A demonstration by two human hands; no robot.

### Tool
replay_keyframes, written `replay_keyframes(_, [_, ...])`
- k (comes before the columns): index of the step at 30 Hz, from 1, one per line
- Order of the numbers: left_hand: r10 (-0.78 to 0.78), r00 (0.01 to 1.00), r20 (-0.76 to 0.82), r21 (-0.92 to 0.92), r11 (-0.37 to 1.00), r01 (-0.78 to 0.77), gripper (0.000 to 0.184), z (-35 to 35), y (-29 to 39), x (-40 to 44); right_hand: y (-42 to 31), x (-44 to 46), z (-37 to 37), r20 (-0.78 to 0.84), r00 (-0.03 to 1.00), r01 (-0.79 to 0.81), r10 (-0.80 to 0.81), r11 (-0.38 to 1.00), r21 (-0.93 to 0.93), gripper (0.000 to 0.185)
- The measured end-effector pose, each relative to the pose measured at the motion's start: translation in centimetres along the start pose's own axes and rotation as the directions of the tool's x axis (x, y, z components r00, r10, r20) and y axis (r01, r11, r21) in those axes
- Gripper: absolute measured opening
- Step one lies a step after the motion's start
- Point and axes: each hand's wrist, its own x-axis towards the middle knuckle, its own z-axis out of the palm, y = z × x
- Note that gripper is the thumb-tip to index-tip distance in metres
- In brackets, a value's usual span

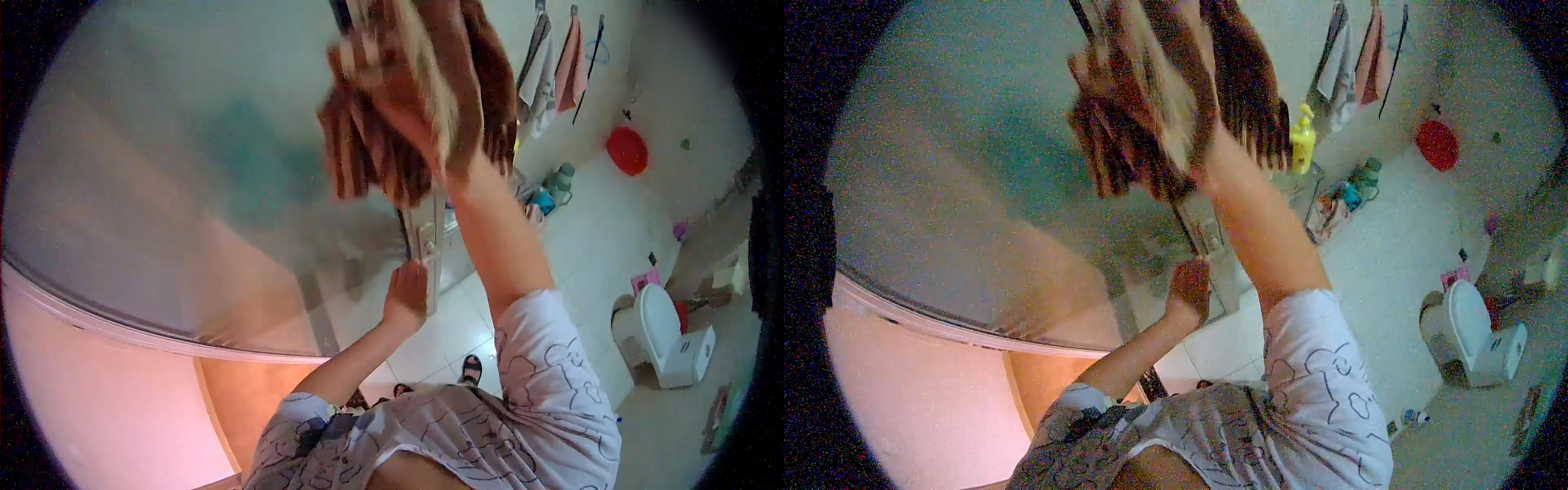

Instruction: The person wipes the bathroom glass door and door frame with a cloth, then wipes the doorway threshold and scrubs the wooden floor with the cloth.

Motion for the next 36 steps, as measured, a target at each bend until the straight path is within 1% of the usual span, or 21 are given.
replay_keyframes(1, [-0.016,1.000,-0.022,-0.041,0.999,0.015,0.053,-0.3,0.1,0.0,0.7,-1.6,0.1,-0.029,1.000,-0.003,-0.002,0.987,-0.163,0.039])
replay_keyframes(2, [-0.032,0.998,-0.045,-0.081,0.996,0.029,0.053,-0.5,0.2,0.2,1.3,-3.3,-2.1,0.012,0.992,0.087,-0.125,0.612,-0.786,0.042])
replay_keyframes(3, [-0.033,0.997,-0.068,-0.070,0.997,0.028,0.053,-1.3,0.4,0.7,1.9,-4.4,-5.3,0.140,0.970,0.124,-0.199,-0.091,-0.988,0.053])
replay_keyframes(4, [-0.119,0.990,0.080,-0.150,0.980,0.130,0.052,-2.7,0.9,1.4,1.5,-3.8,-7.5,0.243,0.948,0.166,-0.204,-0.335,-0.927,0.054])
replay_keyframes(6, [-0.194,0.958,0.210,-0.210,0.948,0.238,0.050,-3.8,1.3,2.2,1.0,-2.6,-10.1,0.441,0.873,0.137,-0.207,-0.765,-0.630,0.058])
replay_keyframes(8, [-0.178,0.975,0.133,-0.209,0.956,0.203,0.047,-4.0,1.3,1.4,-0.3,-0.3,-8.0,0.494,0.848,0.163,-0.189,-0.795,-0.585,0.047])
replay_keyframes(9, [-0.133,0.991,0.002,-0.169,0.977,0.131,0.046,-2.9,1.1,1.1,-1.2,0.9,-5.6,0.517,0.837,0.173,-0.181,-0.809,-0.562,0.042])
replay_keyframes(10, [-0.135,0.991,-0.011,-0.163,0.978,0.132,0.046,-3.0,1.6,1.2,-2.3,2.4,-3.2,0.541,0.823,0.183,-0.171,-0.823,-0.538,0.037])
replay_keyframes(12, [-0.152,0.986,0.060,-0.025,0.988,0.154,0.045,-2.7,1.8,1.6,-3.5,7.3,-1.5,0.547,0.821,0.182,-0.163,-0.834,-0.522,0.032])
replay_keyframes(13, [-0.160,0.986,0.045,-0.023,0.987,0.161,0.045,-2.7,1.9,1.5,-4.1,10.4,-1.5,0.528,0.832,0.168,-0.169,-0.831,-0.531,0.031])
replay_keyframes(15, [-0.156,0.976,0.149,-0.138,0.975,0.177,0.069,-3.2,2.0,1.2,-4.9,14.4,-1.8,0.496,0.852,0.143,-0.167,-0.837,-0.528,0.032])
replay_keyframes(16, [-0.164,0.976,0.142,-0.137,0.973,0.183,0.069,-3.4,2.1,1.3,-5.3,16.1,-1.8,0.476,0.864,0.131,-0.166,-0.838,-0.530,0.032])
replay_keyframes(18, [-0.077,0.996,0.040,0.024,0.997,0.076,0.045,-3.7,1.9,1.4,-5.5,18.7,-1.5,0.441,0.884,0.114,-0.156,-0.843,-0.526,0.033])
replay_keyframes(19, [-0.084,0.996,0.034,0.030,0.996,0.083,0.045,-3.0,2.0,1.3,-5.7,19.7,-1.6,0.431,0.889,0.109,-0.156,-0.842,-0.529,0.033])
replay_keyframes(21, [-0.270,0.957,0.106,-0.157,0.946,0.284,0.068,-1.9,2.1,1.4,-5.7,21.1,-1.6,0.421,0.894,0.100,-0.156,-0.846,-0.524,0.034])
replay_keyframes(22, [-0.271,0.957,0.101,-0.155,0.946,0.284,0.068,-1.4,1.9,1.2,-5.7,21.5,-1.8,0.419,0.894,0.096,-0.157,-0.848,-0.522,0.034])
replay_keyframes(24, [-0.158,0.967,-0.202,-0.030,0.987,0.156,0.043,-2.1,2.4,1.7,-5.8,22.0,-1.9,0.420,0.893,0.090,-0.160,-0.852,-0.516,0.034])
replay_keyframes(28, [-0.174,0.976,-0.133,-0.098,0.982,0.162,0.043,-1.8,2.0,1.4,-5.5,21.6,-3.0,0.450,0.877,0.099,-0.166,-0.855,-0.509,0.035])
replay_keyframes(30, [-0.170,0.985,-0.036,-0.137,0.977,0.163,0.044,-1.3,1.7,1.0,-4.8,20.2,-3.8,0.471,0.867,0.110,-0.164,-0.858,-0.501,0.036])
replay_keyframes(34, [-0.158,0.987,-0.003,-0.064,0.985,0.158,0.051,-2.2,2.3,0.9,-3.1,13.1,-6.9,0.496,0.853,0.125,-0.162,-0.859,-0.496,0.037])
replay_keyframes(36, [-0.269,0.957,0.111,-0.068,0.958,0.278,0.058,-2.4,2.7,1.3,-1.8,8.4,-9.0,0.473,0.867,0.122,-0.156,-0.855,-0.505,0.038])
